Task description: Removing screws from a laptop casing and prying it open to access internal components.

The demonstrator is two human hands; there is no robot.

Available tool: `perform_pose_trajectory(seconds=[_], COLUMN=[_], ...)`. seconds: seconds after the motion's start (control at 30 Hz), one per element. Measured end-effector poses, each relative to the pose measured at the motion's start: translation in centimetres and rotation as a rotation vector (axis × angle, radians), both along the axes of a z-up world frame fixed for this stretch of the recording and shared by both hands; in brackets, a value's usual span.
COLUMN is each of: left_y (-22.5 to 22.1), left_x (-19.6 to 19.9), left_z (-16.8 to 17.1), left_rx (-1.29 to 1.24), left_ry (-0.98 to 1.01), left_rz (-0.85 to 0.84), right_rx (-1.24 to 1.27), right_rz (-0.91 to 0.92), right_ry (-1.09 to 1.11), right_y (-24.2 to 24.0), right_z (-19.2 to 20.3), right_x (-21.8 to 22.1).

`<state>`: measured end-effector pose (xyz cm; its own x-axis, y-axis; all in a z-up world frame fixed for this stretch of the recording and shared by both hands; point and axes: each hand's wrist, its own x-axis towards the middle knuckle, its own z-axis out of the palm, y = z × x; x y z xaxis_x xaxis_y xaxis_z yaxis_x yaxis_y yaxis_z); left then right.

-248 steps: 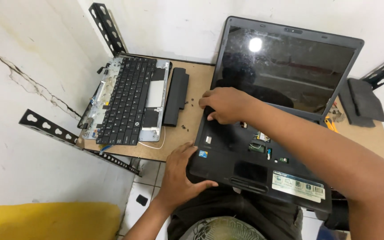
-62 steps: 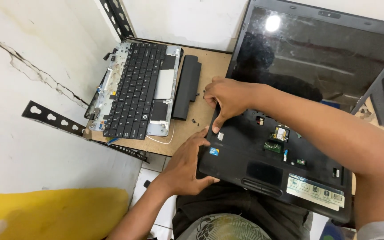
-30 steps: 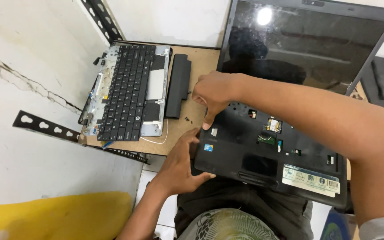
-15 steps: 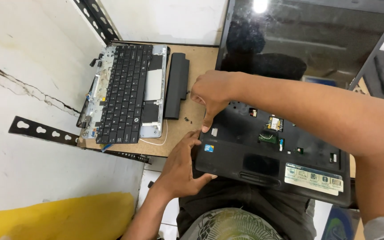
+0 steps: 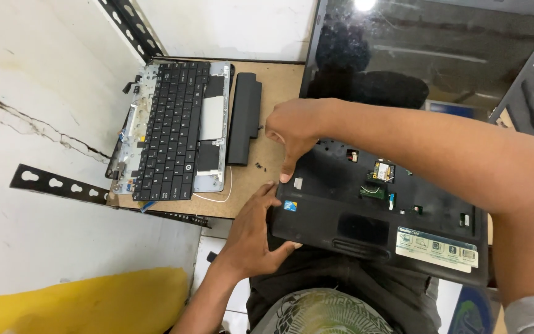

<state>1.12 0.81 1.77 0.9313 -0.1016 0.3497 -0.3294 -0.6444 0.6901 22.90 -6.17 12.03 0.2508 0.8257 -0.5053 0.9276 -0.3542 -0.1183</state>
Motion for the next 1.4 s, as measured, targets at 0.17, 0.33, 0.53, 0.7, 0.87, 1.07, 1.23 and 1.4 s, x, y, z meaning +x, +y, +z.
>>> perform_pose_trajectory(seconds=[0.17,0.33,0.53,0.7,0.87,1.07,1.23,1.4], left_y=[-0.1,-0.2,-0.5,-0.5,-0.5,-0.4,-0.5,-0.4], left_x=[0.2,-0.2,-0.1,-0.2,-0.1,-0.2,-0.2,-0.2], left_z=[0.1,-0.4,-0.3,-0.5,-0.5,-1.1,-1.3,-0.9], left_rx=[-0.005,0.0,-0.027,-0.066,-0.078,-0.072,-0.069,-0.081], left_ry=[-0.004,-0.007,-0.043,-0.011,0.009,0.032,-0.001,-0.028], left_rz=[0.006,0.02,0.028,0.06,0.068,0.091,0.099,0.081], right_rx=[0.027,0.04,0.083,0.052,0.069,0.065,0.124,0.238], right_rz=[0.006,-0.024,0.002,-0.027,-0.024,-0.029,-0.042,-0.007], right_ry=[-0.007,0.04,0.045,0.055,0.093,0.114,0.129,0.087], right_y=[-0.1,-0.1,-0.2,0.0,-0.1,-0.4,-0.8,-1.4], right_z=[-0.6,-0.6,-1.2,-1.5,-2.1,-2.2,-2.9,-3.0], right_x=[0.5,0.4,0.8,0.9,1.4,1.5,1.7,1.6])
